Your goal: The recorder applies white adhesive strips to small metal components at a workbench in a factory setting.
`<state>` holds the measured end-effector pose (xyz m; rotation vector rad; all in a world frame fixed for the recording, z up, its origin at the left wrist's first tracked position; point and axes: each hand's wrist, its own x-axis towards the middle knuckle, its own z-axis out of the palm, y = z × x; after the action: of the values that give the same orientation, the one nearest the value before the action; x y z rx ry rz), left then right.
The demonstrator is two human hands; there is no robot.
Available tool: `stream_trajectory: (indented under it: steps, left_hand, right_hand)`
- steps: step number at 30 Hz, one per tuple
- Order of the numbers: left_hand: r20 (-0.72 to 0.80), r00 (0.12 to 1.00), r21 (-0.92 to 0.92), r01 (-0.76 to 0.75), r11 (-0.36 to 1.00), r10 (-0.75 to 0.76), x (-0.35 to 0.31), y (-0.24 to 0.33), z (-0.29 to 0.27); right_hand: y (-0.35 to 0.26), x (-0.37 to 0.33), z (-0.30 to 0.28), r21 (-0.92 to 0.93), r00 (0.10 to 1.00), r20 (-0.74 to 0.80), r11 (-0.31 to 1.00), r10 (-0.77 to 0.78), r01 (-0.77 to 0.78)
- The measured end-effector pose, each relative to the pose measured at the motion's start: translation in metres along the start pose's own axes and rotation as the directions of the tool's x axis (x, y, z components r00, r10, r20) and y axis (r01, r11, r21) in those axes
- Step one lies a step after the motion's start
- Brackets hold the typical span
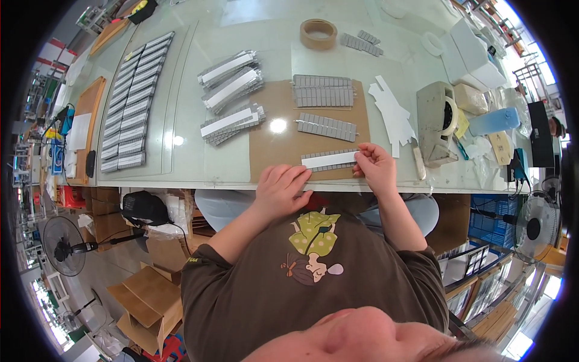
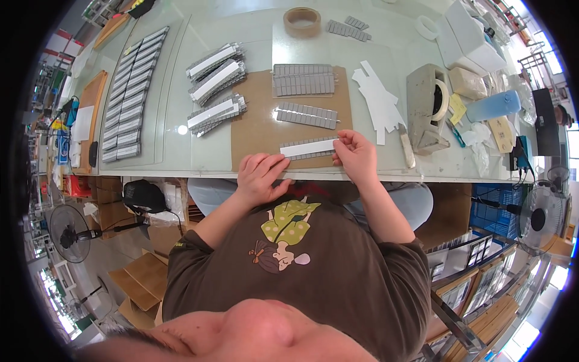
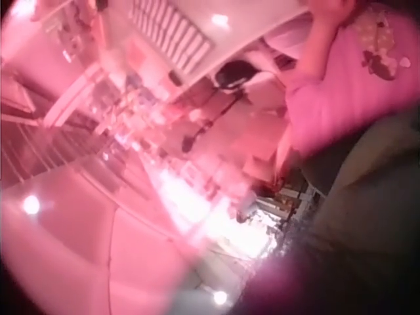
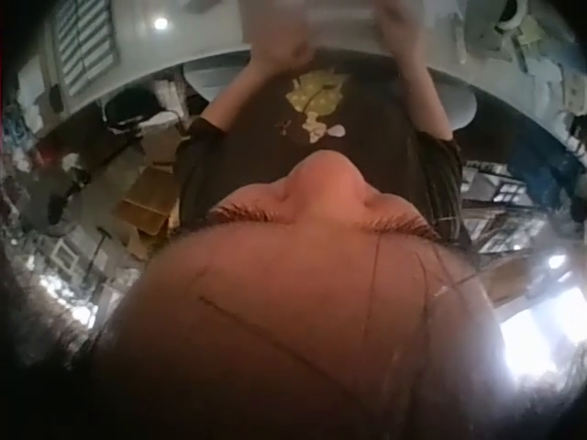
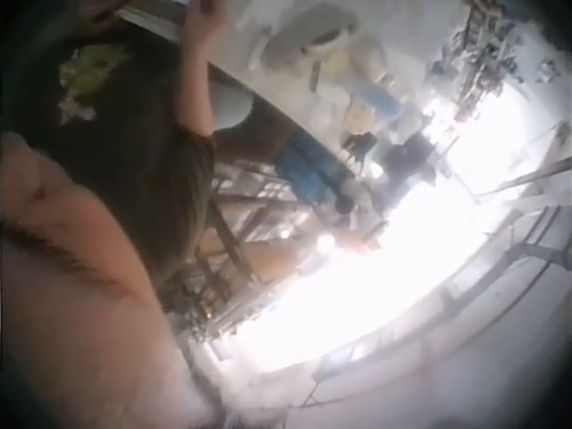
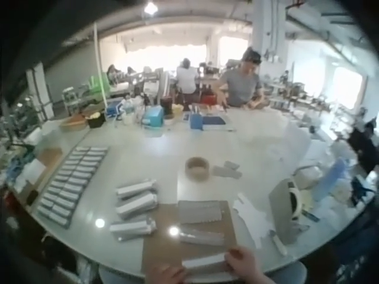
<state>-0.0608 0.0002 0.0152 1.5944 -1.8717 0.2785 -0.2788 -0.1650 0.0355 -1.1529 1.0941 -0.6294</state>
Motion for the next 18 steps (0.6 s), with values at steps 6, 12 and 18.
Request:
stream_trajectory:
  steps: [6, 12, 18]
  left_hand:
    - [0.025, 1.000, 0.019, 0.004, 1.000, -0.005, -0.002, -0.001, 0.000]
    - [0.024, 1.000, 0.028, 0.004, 1.000, -0.004, -0.004, -0.002, 0.001]
    - [0.012, 1.000, 0.042, 0.009, 0.999, -0.009, -0.003, -0.001, 0.001]
  right_hand:
    - [0.013, -0.013, -0.020, -0.002, 0.975, -0.140, 0.985, -0.173, 0.175]
    - [0.028, -0.018, -0.061, -0.513, 0.725, -0.227, 0.713, -0.650, 0.479]
    - [-0.031, -0.010, -0.135, -0.970, 0.107, -0.026, 0.051, -0.994, 0.240]
